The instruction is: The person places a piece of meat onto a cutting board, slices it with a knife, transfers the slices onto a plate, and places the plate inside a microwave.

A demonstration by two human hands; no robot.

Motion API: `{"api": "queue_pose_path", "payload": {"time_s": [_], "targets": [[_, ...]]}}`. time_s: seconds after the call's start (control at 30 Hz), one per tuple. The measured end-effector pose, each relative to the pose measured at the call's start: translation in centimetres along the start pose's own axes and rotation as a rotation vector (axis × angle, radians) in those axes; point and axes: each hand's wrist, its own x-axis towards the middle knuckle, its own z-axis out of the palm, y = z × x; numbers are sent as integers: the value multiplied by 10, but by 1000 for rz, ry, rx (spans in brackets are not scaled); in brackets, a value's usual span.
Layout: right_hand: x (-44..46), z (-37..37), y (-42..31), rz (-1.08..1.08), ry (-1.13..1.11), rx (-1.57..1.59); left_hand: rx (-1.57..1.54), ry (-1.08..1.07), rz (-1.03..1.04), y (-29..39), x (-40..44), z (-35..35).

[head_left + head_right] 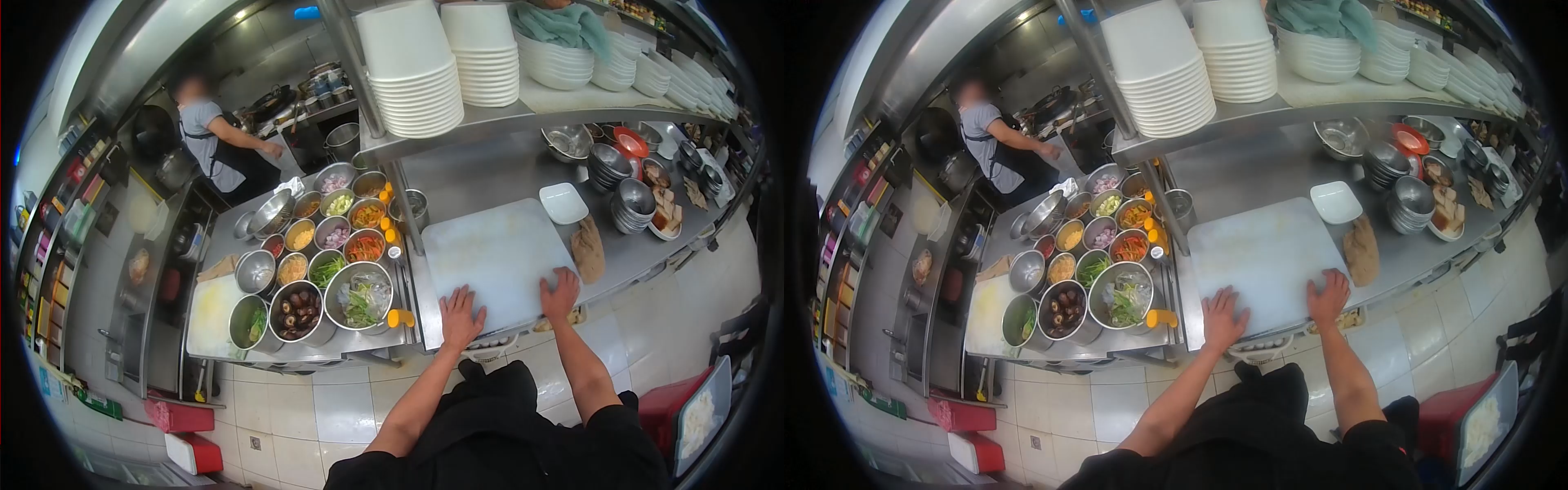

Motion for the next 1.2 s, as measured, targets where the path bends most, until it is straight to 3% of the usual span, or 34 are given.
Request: {"api": "queue_pose_path", "payload": {"time_s": [1.2], "targets": [[2, -7, 1, 11, -12, -11, -5, -68, -35, 7, -1, 1]]}}
